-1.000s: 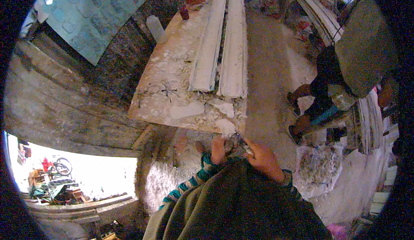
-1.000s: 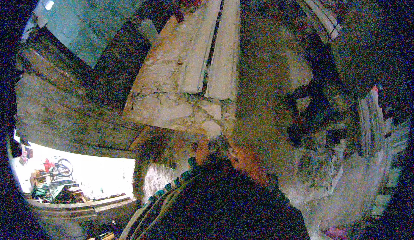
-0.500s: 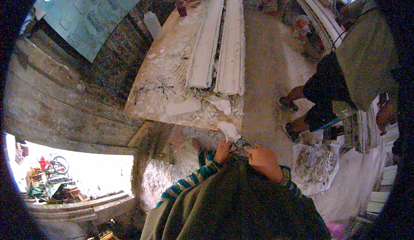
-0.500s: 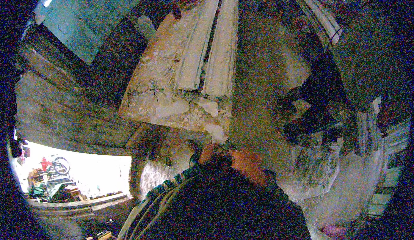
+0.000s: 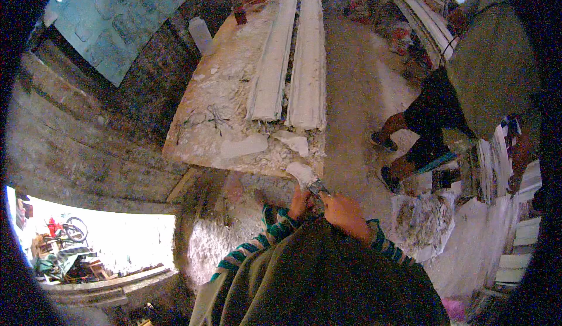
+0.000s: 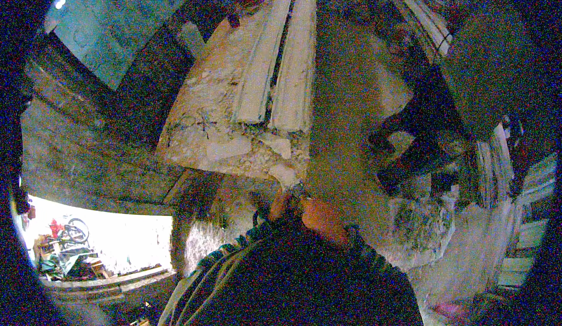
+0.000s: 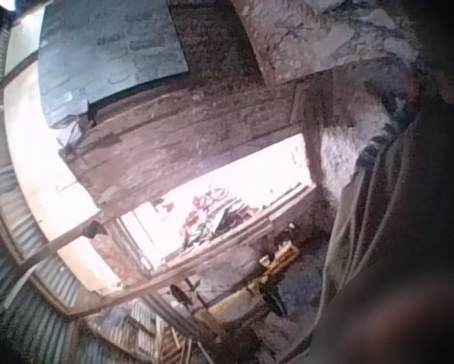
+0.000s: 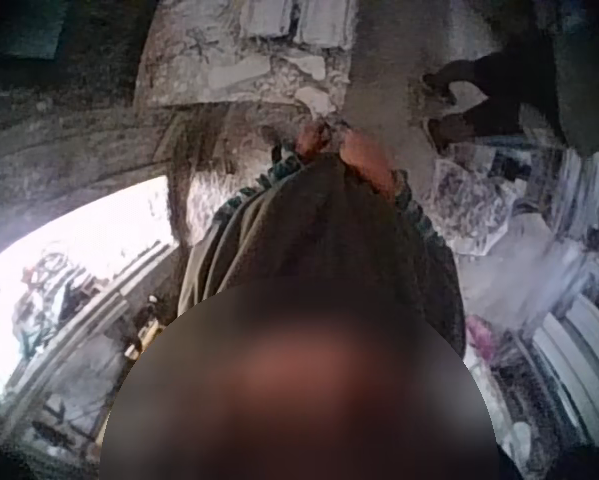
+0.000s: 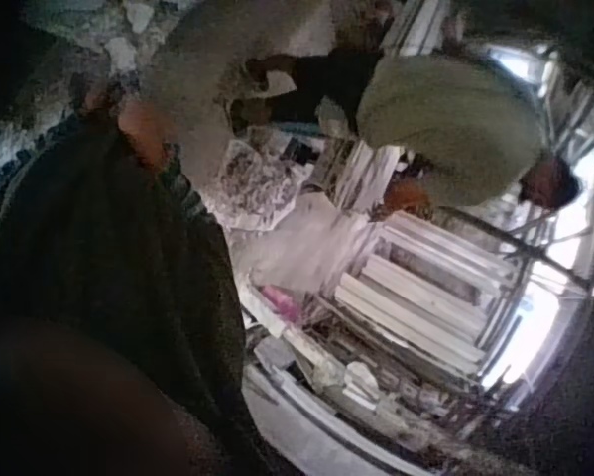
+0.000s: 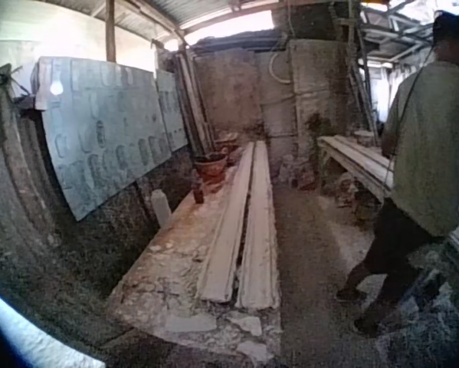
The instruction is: The person scrapes plaster or paint residue from a white rectangular panel using a metal scraper. They hold the panel with one hand and scrape with the other, repeatedly removing flakes and debris from the surface.
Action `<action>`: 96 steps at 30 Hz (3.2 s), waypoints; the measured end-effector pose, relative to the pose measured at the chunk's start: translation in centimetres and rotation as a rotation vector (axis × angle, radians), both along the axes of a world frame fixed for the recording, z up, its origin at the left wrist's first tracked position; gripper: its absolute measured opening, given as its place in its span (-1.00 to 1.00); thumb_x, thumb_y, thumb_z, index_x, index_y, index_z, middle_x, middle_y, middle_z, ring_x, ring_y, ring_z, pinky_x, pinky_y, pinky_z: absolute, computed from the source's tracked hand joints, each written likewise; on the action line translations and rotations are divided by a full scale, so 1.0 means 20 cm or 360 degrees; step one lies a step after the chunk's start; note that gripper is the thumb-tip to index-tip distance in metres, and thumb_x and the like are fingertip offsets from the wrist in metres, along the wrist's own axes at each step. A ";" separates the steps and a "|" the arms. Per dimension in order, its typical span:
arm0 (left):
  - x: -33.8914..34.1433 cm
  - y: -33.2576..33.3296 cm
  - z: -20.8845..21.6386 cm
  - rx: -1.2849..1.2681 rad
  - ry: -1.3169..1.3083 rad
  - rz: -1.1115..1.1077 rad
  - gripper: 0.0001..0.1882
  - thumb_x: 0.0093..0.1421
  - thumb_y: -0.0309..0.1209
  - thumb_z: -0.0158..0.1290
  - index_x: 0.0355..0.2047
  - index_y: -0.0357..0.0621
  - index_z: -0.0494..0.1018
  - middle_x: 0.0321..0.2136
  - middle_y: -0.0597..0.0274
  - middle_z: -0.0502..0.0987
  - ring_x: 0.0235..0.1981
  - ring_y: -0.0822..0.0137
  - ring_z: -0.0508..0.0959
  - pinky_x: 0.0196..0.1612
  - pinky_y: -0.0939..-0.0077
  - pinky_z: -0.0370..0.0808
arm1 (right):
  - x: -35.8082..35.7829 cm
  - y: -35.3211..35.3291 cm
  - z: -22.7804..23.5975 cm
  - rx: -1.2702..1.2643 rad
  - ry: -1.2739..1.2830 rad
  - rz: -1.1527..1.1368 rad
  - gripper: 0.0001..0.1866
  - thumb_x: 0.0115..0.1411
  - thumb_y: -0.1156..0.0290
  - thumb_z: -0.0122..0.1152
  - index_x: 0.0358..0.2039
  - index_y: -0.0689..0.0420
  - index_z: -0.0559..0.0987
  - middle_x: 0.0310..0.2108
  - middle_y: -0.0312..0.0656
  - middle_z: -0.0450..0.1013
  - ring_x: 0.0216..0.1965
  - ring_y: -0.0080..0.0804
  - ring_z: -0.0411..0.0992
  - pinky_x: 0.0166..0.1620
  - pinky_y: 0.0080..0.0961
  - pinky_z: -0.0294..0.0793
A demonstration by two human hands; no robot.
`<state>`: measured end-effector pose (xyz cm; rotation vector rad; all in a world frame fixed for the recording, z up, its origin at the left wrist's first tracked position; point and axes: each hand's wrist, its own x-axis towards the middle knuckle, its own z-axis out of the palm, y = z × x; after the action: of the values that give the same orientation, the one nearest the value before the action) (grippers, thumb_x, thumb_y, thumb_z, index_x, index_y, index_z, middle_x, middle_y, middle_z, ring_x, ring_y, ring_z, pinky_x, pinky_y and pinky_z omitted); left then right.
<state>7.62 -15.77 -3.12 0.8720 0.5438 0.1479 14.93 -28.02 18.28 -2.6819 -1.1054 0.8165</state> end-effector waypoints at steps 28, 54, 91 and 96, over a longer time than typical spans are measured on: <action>0.02 0.06 -0.30 0.0224 0.0042 -0.0261 -0.84 0.28 -0.29 -0.18 -0.23 -0.05 0.20 -0.62 0.28 0.35 -0.70 0.41 0.35 -0.70 0.40 0.43 | -0.01 0.05 -0.02 0.0342 -0.0054 -0.0040 -0.64 0.14 0.30 -0.08 -0.05 -0.06 0.51 -0.39 0.05 0.50 -0.39 0.09 0.46 -0.31 -0.03 0.44; 0.00 0.06 -0.11 -0.0064 0.0017 -0.0291 -0.75 0.29 -0.25 -0.17 -0.13 -0.11 0.30 -0.45 0.21 0.47 -0.63 0.37 0.43 -0.60 0.49 0.45 | 0.06 0.09 -0.06 0.0318 0.0035 -0.0064 -0.64 0.12 0.33 -0.02 -0.06 0.04 0.52 -0.43 0.09 0.48 -0.38 0.07 0.46 -0.32 -0.10 0.44; -0.01 0.18 -0.18 0.0239 0.0101 -0.0202 -0.28 0.21 -0.27 -0.03 0.27 0.06 -0.18 -0.59 0.25 0.41 -0.71 0.42 0.38 -0.74 0.52 0.41 | 0.13 0.18 -0.03 0.0342 -0.0085 0.0180 -0.66 0.14 0.34 -0.05 -0.06 -0.05 0.52 -0.48 0.04 0.47 -0.47 0.03 0.45 -0.40 -0.11 0.43; 0.02 0.20 -0.14 0.0437 0.0242 -0.0423 -0.30 0.21 -0.31 -0.06 0.26 0.10 -0.18 -0.62 0.25 0.41 -0.76 0.42 0.38 -0.79 0.52 0.39 | 0.09 0.16 -0.01 0.0285 -0.0251 0.0164 -0.68 0.13 0.34 -0.03 -0.10 -0.03 0.53 -0.47 0.03 0.47 -0.48 0.03 0.44 -0.43 -0.12 0.40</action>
<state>8.11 -11.72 -5.85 1.2215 0.5509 -0.0892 16.80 -24.73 18.11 -2.5931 -1.2943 0.4992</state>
